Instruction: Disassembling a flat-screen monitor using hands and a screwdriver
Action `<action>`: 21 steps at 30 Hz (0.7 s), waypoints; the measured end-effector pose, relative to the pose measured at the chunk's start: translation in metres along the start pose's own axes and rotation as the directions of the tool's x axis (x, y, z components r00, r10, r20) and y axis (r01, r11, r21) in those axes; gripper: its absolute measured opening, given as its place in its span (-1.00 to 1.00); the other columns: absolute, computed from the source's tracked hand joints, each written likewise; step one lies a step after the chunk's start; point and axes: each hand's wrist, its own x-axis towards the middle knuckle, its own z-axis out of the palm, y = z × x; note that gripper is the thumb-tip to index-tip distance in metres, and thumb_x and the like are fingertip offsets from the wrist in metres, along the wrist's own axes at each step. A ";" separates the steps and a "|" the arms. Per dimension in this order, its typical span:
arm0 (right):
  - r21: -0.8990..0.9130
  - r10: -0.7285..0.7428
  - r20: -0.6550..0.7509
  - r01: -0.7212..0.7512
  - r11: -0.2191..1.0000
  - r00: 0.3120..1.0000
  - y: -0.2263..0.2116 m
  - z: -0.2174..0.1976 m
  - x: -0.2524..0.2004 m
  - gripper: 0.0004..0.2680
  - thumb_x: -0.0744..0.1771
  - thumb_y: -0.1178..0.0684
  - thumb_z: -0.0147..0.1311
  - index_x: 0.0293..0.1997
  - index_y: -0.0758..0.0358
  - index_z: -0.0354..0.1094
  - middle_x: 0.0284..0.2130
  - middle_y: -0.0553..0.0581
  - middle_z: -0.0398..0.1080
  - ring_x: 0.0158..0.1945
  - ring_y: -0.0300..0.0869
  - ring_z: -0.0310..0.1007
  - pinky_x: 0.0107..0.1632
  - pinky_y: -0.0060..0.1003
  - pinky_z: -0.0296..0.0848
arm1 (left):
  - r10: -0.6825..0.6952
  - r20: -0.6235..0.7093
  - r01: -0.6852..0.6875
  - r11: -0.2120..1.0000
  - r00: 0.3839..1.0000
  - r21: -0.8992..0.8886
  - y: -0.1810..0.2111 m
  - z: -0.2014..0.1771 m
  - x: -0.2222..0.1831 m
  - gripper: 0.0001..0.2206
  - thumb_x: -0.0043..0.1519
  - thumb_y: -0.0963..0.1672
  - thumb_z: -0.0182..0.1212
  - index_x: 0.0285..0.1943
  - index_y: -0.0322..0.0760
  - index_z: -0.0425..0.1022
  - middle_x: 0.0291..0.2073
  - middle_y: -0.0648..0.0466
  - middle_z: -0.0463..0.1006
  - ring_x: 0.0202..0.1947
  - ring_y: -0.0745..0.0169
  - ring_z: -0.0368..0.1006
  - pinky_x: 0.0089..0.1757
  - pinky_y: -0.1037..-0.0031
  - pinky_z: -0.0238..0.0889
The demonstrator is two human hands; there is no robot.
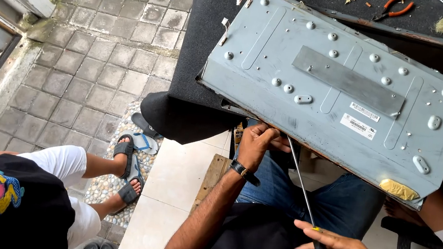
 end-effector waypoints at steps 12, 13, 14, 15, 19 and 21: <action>-0.185 0.003 -0.579 -0.135 0.973 0.815 -0.036 0.025 -0.005 -0.64 0.31 0.21 0.02 0.27 0.14 0.43 0.00 0.16 0.60 -0.53 -0.12 0.41 -0.63 -0.26 0.34 | -0.005 -0.006 0.005 1.000 1.000 0.021 -0.001 0.000 -0.001 -0.86 0.19 -0.21 0.10 -0.38 -0.44 0.51 -0.45 -0.30 0.65 -0.49 -0.09 0.65 -0.32 0.36 0.53; -0.110 0.027 -0.576 -0.110 0.988 0.817 -0.038 0.028 -0.005 -0.56 0.29 0.20 0.00 0.38 0.10 0.26 0.02 0.28 0.59 -0.58 -0.07 0.39 -0.70 -0.24 0.27 | -0.004 -0.013 0.004 1.000 1.000 0.023 -0.001 0.001 -0.003 -0.86 0.18 -0.21 0.10 -0.39 -0.44 0.51 -0.45 -0.30 0.65 -0.49 -0.08 0.65 -0.31 0.35 0.53; -0.107 0.026 -0.577 -0.108 0.988 0.816 -0.038 0.030 -0.003 -0.56 0.29 0.20 0.00 0.38 0.10 0.26 0.02 0.28 0.59 -0.58 -0.07 0.39 -0.70 -0.24 0.27 | -0.004 -0.010 0.005 1.000 1.000 0.026 -0.001 0.000 -0.002 -0.86 0.18 -0.21 0.10 -0.39 -0.44 0.51 -0.45 -0.30 0.65 -0.49 -0.08 0.65 -0.31 0.35 0.53; -0.073 0.047 -0.575 -0.108 0.991 0.817 -0.038 0.031 -0.003 -0.55 0.30 0.21 0.00 0.39 0.10 0.27 0.02 0.29 0.58 -0.59 -0.08 0.35 -0.71 -0.24 0.24 | -0.002 -0.009 0.003 1.000 1.000 0.025 -0.002 0.000 -0.001 -0.86 0.18 -0.20 0.10 -0.37 -0.45 0.52 -0.44 -0.31 0.66 -0.48 -0.10 0.65 -0.31 0.36 0.53; -0.150 -0.041 -0.566 -0.053 0.987 0.824 -0.017 0.025 0.000 -0.59 0.32 0.19 0.00 0.37 0.13 0.35 -0.03 0.20 0.58 -0.60 -0.17 0.31 -0.70 -0.30 0.28 | 0.000 -0.006 0.000 1.000 1.000 0.022 -0.006 -0.003 0.001 -0.86 0.21 -0.19 0.13 -0.32 -0.45 0.53 -0.43 -0.29 0.65 -0.47 -0.12 0.65 -0.31 0.37 0.53; -0.228 -0.093 -0.575 -0.050 0.972 0.813 -0.020 0.026 0.007 -0.61 0.32 0.19 0.01 0.34 0.12 0.38 -0.05 0.14 0.59 -0.59 -0.19 0.30 -0.69 -0.33 0.31 | 0.000 -0.002 0.000 0.999 1.000 0.040 0.001 0.000 -0.003 -0.85 0.20 -0.19 0.11 -0.32 -0.44 0.53 -0.42 -0.30 0.66 -0.46 -0.11 0.66 -0.30 0.36 0.53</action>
